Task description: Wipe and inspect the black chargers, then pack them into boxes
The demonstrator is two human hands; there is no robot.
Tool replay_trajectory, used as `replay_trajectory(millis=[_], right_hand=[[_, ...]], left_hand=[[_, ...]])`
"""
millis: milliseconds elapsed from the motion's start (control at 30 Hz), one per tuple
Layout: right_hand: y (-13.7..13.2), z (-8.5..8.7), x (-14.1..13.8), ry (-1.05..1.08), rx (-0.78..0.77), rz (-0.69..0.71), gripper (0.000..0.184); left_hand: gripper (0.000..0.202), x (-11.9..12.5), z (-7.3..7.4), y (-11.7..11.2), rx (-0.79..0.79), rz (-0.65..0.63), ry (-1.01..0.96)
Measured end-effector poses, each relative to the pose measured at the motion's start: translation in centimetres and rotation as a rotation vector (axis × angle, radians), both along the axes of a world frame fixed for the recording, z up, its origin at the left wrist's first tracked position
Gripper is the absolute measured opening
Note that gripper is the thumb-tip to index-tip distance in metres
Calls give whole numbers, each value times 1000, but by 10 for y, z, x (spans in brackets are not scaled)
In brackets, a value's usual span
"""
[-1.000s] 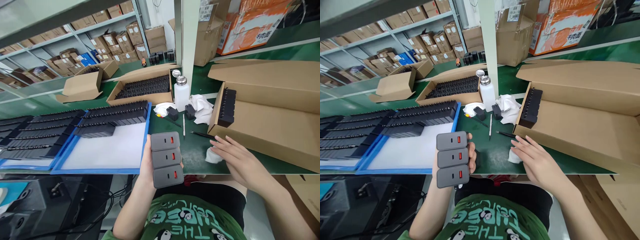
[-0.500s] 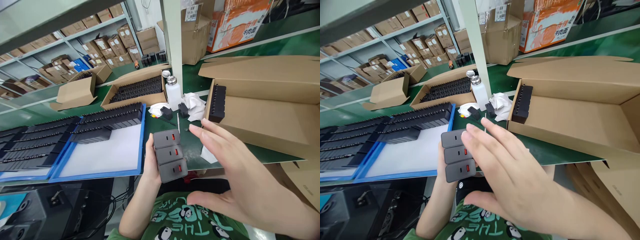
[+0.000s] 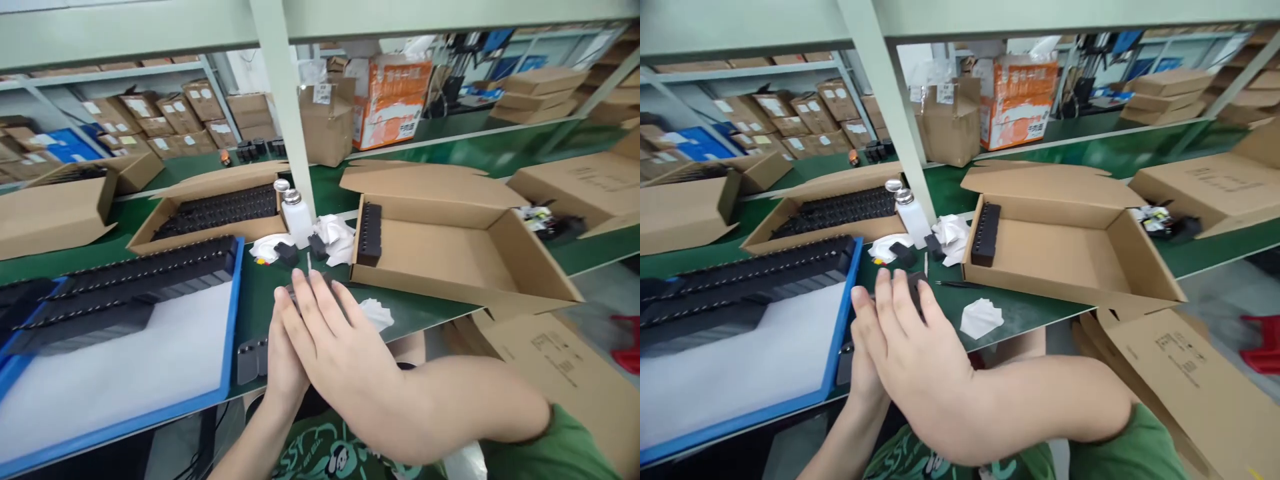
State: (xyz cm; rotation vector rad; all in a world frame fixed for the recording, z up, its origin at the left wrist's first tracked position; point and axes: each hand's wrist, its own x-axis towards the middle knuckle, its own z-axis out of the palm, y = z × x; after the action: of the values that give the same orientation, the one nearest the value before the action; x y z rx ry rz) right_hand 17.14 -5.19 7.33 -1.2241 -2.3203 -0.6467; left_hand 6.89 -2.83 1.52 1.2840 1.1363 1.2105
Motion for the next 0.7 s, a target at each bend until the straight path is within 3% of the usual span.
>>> replay_trajectory(millis=[67,133,233,300,367,467,567,700], right_hand=[[6,4,14,-28,1,-69,51],[12,12,44,34,-79,-29,59],[33,24,112,291,-406,12,77],[62,22,162,493,-605,-135,85],[99,9,204,628,-729,-320,88],[157,-29,239,673,-776,-409,73],[194,-69,241,683,-770,-404,45],[202,-93,231,628,-740,-420,43]], left_hand=[[62,11,5,0,4,64,-94],[66,12,13,0,-12,-26,-130],[69,-13,25,-2,74,-188,72],[70,-40,30,-7,169,-180,268],[68,-66,32,-15,204,-91,428],[64,-95,26,-27,159,89,625],[69,-121,8,-31,135,130,749],[79,-150,-16,-30,190,38,936]])
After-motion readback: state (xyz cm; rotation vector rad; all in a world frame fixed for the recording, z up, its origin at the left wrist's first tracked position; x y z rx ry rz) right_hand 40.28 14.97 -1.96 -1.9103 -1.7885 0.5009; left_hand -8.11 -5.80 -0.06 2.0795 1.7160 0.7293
